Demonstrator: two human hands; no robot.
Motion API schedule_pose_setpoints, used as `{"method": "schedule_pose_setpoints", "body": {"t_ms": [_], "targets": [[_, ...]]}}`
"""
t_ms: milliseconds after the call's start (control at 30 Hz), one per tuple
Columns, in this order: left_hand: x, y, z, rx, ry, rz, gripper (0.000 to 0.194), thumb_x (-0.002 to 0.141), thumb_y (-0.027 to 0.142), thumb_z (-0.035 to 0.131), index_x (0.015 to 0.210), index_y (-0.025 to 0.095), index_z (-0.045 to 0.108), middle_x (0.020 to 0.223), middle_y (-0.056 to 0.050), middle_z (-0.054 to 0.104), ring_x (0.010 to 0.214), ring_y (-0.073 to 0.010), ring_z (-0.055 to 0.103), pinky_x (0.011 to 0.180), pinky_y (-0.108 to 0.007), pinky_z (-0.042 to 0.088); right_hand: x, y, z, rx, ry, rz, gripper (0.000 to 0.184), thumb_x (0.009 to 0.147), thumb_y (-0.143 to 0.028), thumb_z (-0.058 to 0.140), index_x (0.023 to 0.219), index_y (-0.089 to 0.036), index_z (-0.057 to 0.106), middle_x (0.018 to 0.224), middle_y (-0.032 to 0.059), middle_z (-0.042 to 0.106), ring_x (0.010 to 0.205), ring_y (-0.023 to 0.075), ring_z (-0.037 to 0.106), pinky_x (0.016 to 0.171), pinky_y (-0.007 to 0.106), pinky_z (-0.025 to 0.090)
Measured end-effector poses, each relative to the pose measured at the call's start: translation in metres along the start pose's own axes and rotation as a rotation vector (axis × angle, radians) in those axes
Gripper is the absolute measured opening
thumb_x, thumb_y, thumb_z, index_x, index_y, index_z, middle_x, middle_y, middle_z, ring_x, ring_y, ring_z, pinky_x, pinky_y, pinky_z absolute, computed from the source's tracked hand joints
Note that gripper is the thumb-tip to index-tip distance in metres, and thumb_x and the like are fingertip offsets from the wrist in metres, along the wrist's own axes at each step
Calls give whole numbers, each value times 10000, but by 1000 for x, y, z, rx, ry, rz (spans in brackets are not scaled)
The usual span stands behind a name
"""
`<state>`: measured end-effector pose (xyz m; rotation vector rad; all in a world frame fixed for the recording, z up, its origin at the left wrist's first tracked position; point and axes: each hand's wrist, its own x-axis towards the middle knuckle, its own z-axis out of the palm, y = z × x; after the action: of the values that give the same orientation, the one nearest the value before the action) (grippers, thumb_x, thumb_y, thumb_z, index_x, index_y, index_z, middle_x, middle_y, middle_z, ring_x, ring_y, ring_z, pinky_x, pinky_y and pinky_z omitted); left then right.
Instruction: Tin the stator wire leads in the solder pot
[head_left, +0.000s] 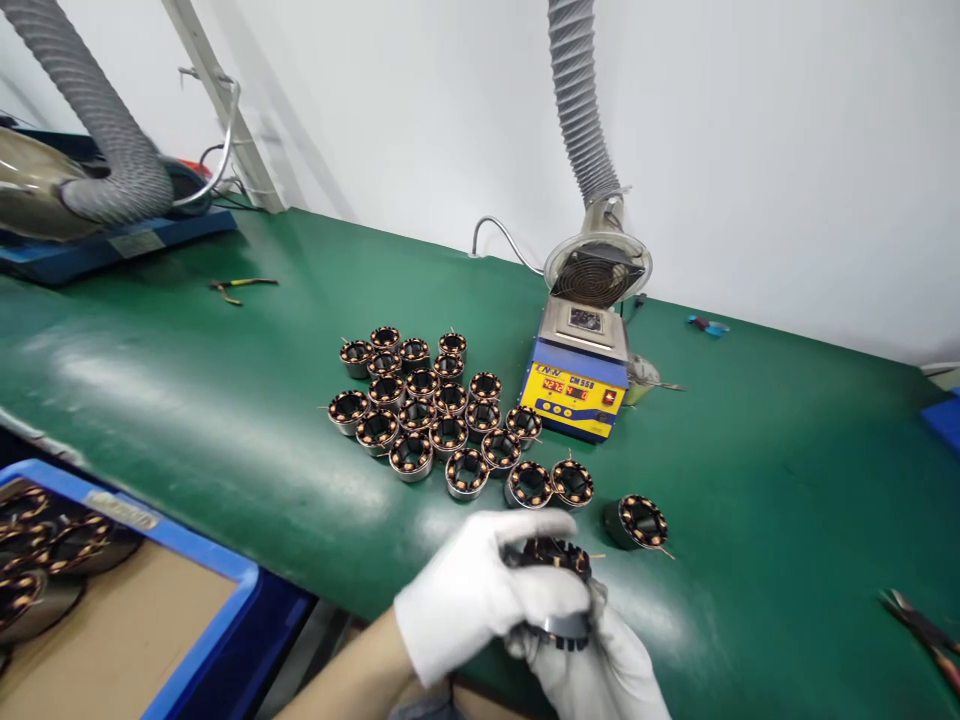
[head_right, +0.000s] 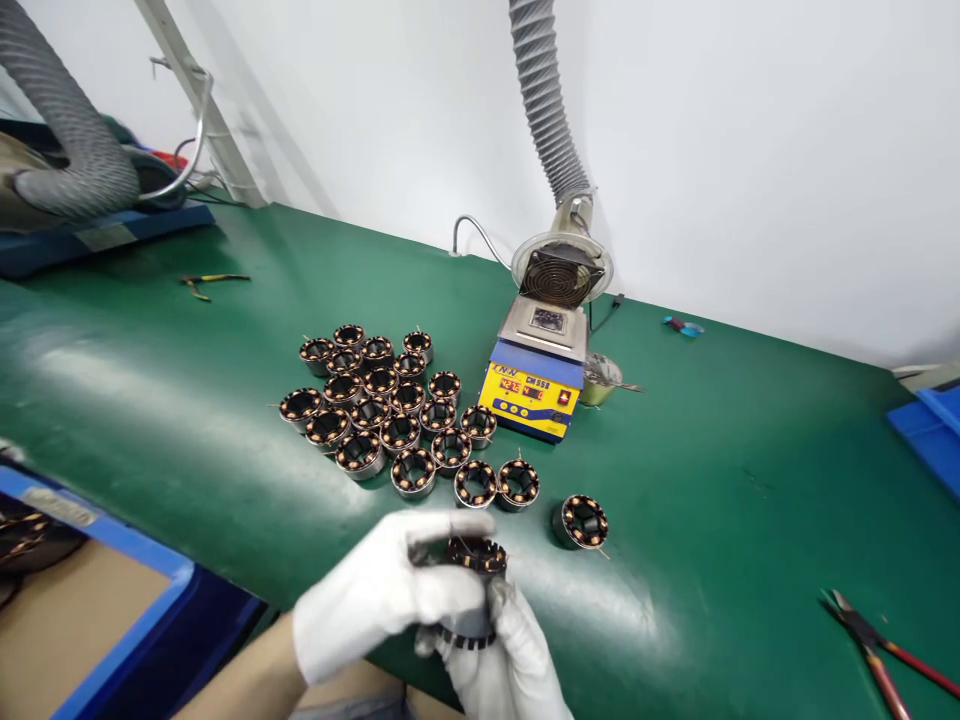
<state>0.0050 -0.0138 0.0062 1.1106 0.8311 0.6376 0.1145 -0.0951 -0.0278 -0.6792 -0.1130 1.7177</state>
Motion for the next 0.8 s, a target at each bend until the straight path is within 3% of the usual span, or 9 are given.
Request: {"method": "schedule_pose_setpoints", "body": {"t_ms": [100,267,333,400,500,567,667,733,800], "targets": [[2,1,10,-58,96,87,108,644,185,596,656,192,703,695,6,699,678,-165,629,608,-216,492,2,4,2,-18,-6,-40,173,686,-372,786,778,-244,713,796,10,722,679,140,636,620,261,483],[3,-3,-4,-291,326,175,175,713,311,654,814,174,695,713,-25,709,704,-186,655,727,-281,527,0,-3,6,-1,-73,98,387,658,-463,780,932,-197,717,910,87,727,732,176,659,586,247,480],[-1,-8,-14,-164,231,232,329,728,322,672,1029,189,665,891,-50,720,857,-216,657,856,-342,504,-2,-7,3,46,-64,151,458,650,-540,753,950,-196,715,937,91,728,788,205,667,658,290,507],[-8,-13,-19,40,17,211,623,604,210,771,1201,221,595,1073,-67,685,991,-254,620,949,-389,454,-3,-10,-2,70,-24,182,530,651,-622,703,963,-193,712,994,100,724,904,248,659,775,369,513],[-12,-12,-14,216,-136,272,818,402,38,825,1167,251,627,1176,-43,636,1087,-277,558,1008,-368,397,-3,-11,-8,51,-14,206,532,682,-655,649,958,-206,714,1062,88,714,979,271,645,840,435,499],[-9,-6,-6,199,-128,261,607,455,70,812,1027,235,692,1066,-13,665,1001,-241,586,920,-304,446,-3,-10,-7,33,-69,233,500,696,-639,651,970,-225,712,994,63,736,917,259,673,805,424,513],[-1,5,4,-47,20,47,127,551,129,712,673,164,713,699,5,661,681,-158,591,634,-219,467,-3,-9,-1,50,-156,297,455,697,-588,690,946,-208,717,879,46,752,816,212,698,727,320,523],[4,9,6,-215,157,-48,32,537,152,683,569,148,684,562,3,631,556,-133,557,546,-210,438,-3,-8,2,71,-182,311,423,699,-554,708,922,-194,717,840,45,749,753,181,700,679,268,514],[5,11,5,-380,298,9,79,528,193,706,598,160,692,539,6,639,533,-133,569,565,-217,459,-5,-9,0,65,-170,280,429,698,-544,709,952,-198,706,816,44,740,691,163,691,662,264,514]]}}
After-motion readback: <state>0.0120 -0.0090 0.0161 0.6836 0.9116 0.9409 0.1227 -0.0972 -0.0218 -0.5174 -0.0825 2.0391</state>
